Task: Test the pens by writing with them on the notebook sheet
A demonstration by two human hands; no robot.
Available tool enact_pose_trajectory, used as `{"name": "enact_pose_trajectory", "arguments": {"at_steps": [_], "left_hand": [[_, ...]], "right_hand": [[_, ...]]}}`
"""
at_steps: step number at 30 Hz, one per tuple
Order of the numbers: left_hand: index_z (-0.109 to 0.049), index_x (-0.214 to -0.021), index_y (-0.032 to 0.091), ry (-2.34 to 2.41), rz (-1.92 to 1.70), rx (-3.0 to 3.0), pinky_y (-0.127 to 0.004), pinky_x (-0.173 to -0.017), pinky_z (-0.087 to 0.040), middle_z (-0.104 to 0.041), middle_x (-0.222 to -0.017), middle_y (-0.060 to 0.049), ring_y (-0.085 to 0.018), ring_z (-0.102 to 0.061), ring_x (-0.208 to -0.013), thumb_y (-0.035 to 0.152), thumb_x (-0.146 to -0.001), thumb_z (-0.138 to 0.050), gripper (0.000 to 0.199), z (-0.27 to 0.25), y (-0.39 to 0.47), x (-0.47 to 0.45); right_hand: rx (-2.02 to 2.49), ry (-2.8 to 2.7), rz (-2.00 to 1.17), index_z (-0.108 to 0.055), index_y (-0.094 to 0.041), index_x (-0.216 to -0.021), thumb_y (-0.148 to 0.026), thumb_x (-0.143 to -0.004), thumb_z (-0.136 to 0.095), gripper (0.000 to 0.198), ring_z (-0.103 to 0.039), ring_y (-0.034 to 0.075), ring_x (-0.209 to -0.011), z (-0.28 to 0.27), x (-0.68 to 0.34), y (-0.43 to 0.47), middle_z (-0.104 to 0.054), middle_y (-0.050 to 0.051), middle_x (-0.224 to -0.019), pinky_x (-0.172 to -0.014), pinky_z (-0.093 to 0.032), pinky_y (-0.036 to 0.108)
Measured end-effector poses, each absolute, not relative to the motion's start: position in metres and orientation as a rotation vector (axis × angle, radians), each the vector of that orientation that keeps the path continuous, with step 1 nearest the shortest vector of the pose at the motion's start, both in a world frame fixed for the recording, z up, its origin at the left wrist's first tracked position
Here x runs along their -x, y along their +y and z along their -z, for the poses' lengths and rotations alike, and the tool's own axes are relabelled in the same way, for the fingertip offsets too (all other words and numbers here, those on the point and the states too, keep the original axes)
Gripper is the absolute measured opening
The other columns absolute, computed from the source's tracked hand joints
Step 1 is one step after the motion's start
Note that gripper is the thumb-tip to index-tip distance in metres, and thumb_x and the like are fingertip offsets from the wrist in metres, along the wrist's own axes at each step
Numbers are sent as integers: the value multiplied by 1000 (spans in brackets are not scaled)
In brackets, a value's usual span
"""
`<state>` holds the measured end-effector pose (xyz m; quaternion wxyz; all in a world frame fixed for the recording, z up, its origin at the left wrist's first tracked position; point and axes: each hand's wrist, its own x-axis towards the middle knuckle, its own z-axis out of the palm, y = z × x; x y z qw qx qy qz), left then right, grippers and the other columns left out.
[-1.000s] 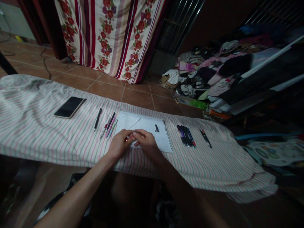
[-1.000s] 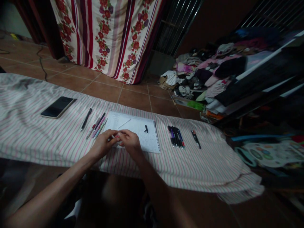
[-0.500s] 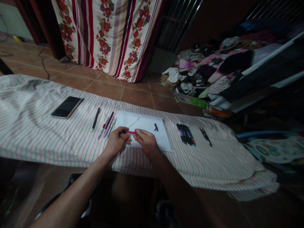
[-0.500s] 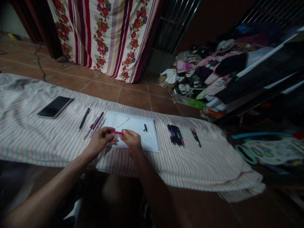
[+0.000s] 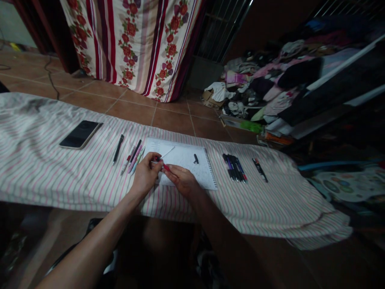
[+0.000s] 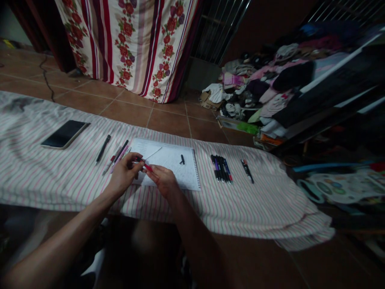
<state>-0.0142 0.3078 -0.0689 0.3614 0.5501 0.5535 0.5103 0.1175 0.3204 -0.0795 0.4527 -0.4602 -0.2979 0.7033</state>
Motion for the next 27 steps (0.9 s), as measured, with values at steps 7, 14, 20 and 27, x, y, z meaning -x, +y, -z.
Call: {"name": "enact_pose_trajectory", "arguments": {"at_steps": [7,14,20,27], "left_hand": [[-54,-92,17,1363,-1358,-1350,-22,-52,-46,-57,-72,2,-10,-56,-52,27,-73,-56,22,71,309,14],[-52,-92,17,1302,-1418,-1259,-25,-54,-49,-58,-66,3,-12,-58,-55,28,-72,-57,23,71,309,12],[-53,-92,16,1370,-1415,-1252,-26,-56,-48,-58,-66,2,-13,-59,-54,30,-71,-58,26,73,310,14],[-56,-88,13,1398,-1324,-1109,-27,-60,-47,-62,-72,-1,-14,-60,-59,29,-62,-63,31,72,308,22]], "right_hand": [[1006,-689,-1805,-65,-16,-64,-21,-64,-67,6,-64,14,-80,88,-124,323,-69,1,-73,-91,-45,28],[905,-797,-1877,-65,-17,-74,-21,-58,-71,17,-62,15,-91,89,-128,321,-69,1,-84,-96,-40,27],[943,-765,-1836,-63,-14,-74,-19,-54,-73,22,-64,16,-88,90,-128,320,-69,3,-81,-95,-42,26],[1063,-759,-1695,-60,-13,-77,-18,-61,-69,19,-67,17,-78,87,-121,315,-68,4,-70,-87,-49,31]]}}
